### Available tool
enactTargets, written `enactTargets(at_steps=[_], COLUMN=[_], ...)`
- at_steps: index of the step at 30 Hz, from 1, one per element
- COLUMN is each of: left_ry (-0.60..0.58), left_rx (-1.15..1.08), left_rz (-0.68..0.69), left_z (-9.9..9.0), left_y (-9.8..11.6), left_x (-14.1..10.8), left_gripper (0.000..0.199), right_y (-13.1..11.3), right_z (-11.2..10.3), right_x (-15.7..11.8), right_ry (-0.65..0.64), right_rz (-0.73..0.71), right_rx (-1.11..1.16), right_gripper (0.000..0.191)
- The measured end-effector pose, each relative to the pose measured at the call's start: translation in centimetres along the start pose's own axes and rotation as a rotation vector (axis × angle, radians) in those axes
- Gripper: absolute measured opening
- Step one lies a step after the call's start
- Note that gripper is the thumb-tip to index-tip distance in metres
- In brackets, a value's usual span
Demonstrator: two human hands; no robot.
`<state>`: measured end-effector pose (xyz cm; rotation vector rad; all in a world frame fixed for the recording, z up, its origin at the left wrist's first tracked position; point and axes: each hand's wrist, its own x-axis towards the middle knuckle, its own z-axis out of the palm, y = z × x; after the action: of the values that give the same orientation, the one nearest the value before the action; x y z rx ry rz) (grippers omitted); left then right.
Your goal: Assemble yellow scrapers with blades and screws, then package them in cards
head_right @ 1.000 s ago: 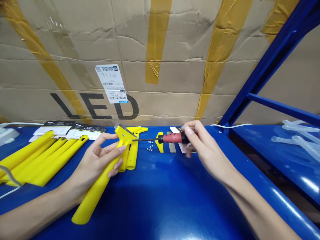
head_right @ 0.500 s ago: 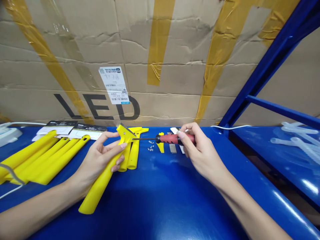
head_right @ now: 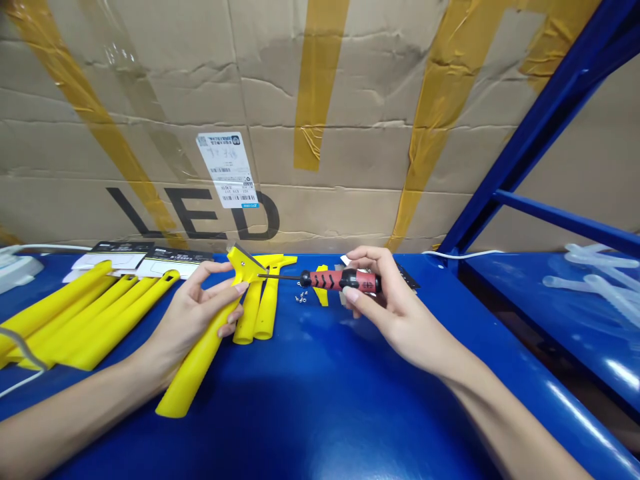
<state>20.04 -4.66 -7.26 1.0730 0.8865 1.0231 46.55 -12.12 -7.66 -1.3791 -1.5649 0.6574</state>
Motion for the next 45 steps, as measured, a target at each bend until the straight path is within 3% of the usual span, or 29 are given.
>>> enactTargets(at_steps=[4,8,12,16,20,25,30,35,41,45], left_ry=[-0.009,0.0,-0.004,0.01,-0.003,0.016,0.014,0.02,-0.003,0.021], left_rx=[0.002,0.0,-0.012,-0.009,-0.008,-0.006,-0.002,-0.006,0.002,0.011], left_rz=[0.032,0.034,0.03,0.025,0.044,0.027,0.036,0.028,0.049,0.045], left_z=[-0.1,-0.1,0.0,0.0,-0.1,-0.1,0.0,0.0,0.1,0.1], left_y=[0.0,-0.1,-0.2,-0.2,-0.1,0.0,0.0,0.2,0.2,0.2], left_x=[0.1,0.1,0.1,0.0,0.1,0.2,0.2,0.3,0.0,0.0], left_gripper=[0.051,0.05,0.051,0.05,0.05,0.051,0.052,0.053,0.051,0.053], right_y=[0.0,0.1,0.1,-0.1,-0.1,-0.1,-0.2,-0.4,-0.3,-0.9], right_z=[0.0,0.0,0.0,-0.3,-0.3,-0.2,0.2,0.0,0.7,0.7], right_x=[0.2,0.3,0.2,0.1,0.1,0.1,0.1,0.1,0.4,0.4], right_ry=[0.071,-0.021,0.088,-0.025,0.051,-0.038,0.046,-0.064,0.163,0.081], right_rz=[0.022,-0.011,0.024,-0.003,0.027,0.011,0.075,0.061,0.144,0.125], right_rx=[0.013,0.047,0.035,0.088,0.01,0.081,0.062,0.233,0.133,0.347], right_gripper=[0.031,0.042,0.033,0.046,0.032,0.049,0.033,0.043,0.035,0.037])
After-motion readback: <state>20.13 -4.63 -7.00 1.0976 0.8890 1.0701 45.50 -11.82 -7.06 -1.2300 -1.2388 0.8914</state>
